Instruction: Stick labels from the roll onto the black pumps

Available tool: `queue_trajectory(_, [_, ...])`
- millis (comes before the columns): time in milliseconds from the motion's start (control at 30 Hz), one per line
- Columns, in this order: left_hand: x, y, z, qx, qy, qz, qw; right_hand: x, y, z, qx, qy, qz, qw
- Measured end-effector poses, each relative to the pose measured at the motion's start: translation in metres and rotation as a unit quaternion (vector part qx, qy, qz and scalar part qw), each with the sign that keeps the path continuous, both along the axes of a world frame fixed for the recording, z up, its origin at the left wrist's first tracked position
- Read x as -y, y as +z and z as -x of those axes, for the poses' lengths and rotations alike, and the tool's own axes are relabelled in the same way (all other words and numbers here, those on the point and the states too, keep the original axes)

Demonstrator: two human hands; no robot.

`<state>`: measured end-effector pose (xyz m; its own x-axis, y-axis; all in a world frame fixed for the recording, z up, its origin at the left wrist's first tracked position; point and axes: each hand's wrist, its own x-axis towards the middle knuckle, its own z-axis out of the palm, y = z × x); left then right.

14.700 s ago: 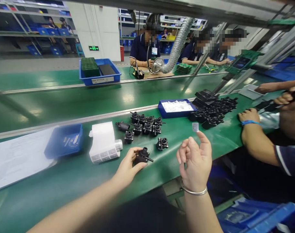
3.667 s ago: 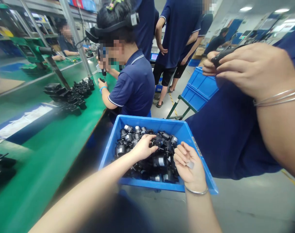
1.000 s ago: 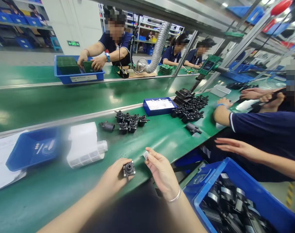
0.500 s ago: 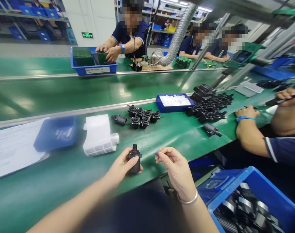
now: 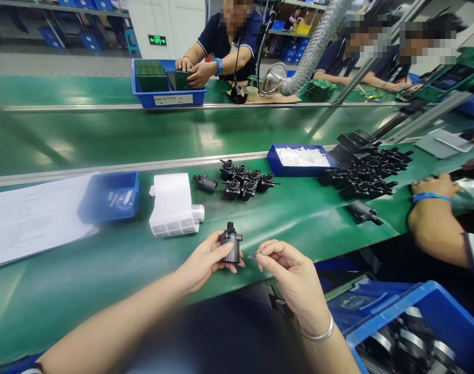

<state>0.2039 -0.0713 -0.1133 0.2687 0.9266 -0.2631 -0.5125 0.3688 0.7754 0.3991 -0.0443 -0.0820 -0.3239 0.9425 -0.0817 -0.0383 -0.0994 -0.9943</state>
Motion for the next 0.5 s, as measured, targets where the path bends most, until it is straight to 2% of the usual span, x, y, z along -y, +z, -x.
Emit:
queue_trajectory(100, [-0.0009,0.0014,0.0007,0.008,0.003,0.028,1.000,-0.0007,-0.0019,-0.0012,-0.017,0.011,0.019,1.000])
queue_trajectory(233, [-0.0020,0.0020,0.0016,0.055,-0.002,0.083,0.995,-0.0006,-0.0028,-0.0008,-0.040,-0.007,0.040,0.998])
queue_trajectory(500, [-0.0054,0.0012,0.0064,0.180,-0.017,0.193,0.964,0.0008,-0.0023,0.0059,-0.084,0.001,0.087,0.993])
